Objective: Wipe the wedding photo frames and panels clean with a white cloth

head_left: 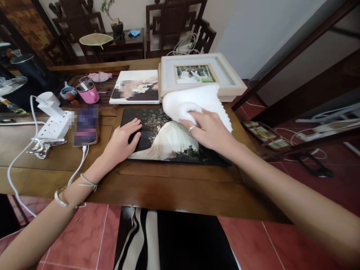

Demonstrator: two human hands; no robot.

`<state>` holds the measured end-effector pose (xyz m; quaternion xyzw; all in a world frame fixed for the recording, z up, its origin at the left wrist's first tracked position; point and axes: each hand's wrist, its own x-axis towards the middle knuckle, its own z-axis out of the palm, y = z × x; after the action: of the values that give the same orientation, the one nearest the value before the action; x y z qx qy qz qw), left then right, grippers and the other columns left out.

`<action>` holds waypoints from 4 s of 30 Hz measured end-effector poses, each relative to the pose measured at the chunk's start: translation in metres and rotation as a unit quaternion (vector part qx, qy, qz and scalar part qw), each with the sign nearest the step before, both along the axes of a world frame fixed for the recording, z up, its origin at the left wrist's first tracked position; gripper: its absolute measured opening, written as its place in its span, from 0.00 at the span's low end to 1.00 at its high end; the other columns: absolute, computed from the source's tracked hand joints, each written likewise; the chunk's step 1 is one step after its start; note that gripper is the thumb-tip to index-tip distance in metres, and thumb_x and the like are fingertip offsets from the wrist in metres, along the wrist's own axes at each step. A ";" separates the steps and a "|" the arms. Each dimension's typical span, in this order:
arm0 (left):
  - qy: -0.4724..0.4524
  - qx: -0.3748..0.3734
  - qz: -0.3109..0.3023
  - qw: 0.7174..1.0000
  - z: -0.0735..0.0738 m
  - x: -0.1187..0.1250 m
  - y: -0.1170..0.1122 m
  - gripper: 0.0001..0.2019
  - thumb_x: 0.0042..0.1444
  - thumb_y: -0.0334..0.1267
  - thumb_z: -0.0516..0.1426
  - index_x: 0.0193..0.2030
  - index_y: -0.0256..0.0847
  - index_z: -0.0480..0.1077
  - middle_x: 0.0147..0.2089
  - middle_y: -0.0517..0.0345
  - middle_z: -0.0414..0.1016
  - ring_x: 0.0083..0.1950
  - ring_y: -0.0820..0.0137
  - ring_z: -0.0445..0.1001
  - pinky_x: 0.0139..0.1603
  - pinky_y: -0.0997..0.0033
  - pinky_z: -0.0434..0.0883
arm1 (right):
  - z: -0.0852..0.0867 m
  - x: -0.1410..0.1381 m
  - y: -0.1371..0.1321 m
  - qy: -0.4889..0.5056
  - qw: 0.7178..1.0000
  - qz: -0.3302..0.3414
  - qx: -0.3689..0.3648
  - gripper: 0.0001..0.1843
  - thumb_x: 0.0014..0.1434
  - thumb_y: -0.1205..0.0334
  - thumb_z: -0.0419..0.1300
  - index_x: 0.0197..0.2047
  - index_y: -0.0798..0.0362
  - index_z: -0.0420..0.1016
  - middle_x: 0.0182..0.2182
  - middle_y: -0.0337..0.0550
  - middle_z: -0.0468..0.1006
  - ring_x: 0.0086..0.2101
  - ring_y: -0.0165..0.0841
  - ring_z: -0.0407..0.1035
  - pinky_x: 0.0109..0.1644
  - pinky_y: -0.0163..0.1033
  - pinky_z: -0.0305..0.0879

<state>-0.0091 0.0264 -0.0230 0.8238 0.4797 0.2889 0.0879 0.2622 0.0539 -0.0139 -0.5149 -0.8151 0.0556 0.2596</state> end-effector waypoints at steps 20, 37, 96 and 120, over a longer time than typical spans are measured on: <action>0.003 -0.007 0.005 1.000 0.009 0.005 0.010 0.17 0.62 0.36 0.52 0.53 0.36 0.74 0.60 0.44 0.72 0.64 0.57 0.69 0.64 0.46 0.65 | 0.003 -0.009 -0.028 -0.020 0.988 0.131 0.074 0.12 0.61 0.65 0.53 0.41 0.51 0.78 0.54 0.54 0.76 0.57 0.47 0.66 0.60 0.59 0.62; 0.011 -0.010 0.003 1.000 0.020 -0.003 0.018 0.17 0.62 0.37 0.51 0.53 0.36 0.74 0.60 0.43 0.72 0.64 0.57 0.68 0.64 0.46 0.65 | 0.016 -0.012 -0.057 -0.016 0.976 0.202 0.083 0.09 0.58 0.67 0.55 0.32 0.49 0.77 0.57 0.51 0.73 0.62 0.45 0.60 0.64 0.63 0.58; 0.004 -0.015 0.004 1.000 0.023 -0.006 0.022 0.17 0.62 0.36 0.52 0.54 0.33 0.74 0.60 0.40 0.72 0.65 0.56 0.68 0.65 0.48 0.64 | 0.025 0.005 -0.072 -0.015 0.969 0.234 0.083 0.11 0.58 0.72 0.54 0.27 0.53 0.72 0.56 0.61 0.73 0.61 0.50 0.62 0.62 0.63 0.61; 0.011 -0.007 0.004 1.000 0.017 -0.015 0.001 0.17 0.62 0.36 0.51 0.53 0.33 0.74 0.60 0.41 0.72 0.65 0.57 0.68 0.65 0.49 0.65 | 0.001 0.023 -0.037 -0.012 0.992 0.092 0.080 0.09 0.63 0.63 0.53 0.32 0.51 0.72 0.56 0.56 0.73 0.57 0.52 0.66 0.58 0.64 0.64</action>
<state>-0.0240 0.0271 -0.0063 0.8247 0.4856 0.2767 0.0870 0.2847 0.0173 -0.0128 -0.4160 -0.8638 0.0079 0.2843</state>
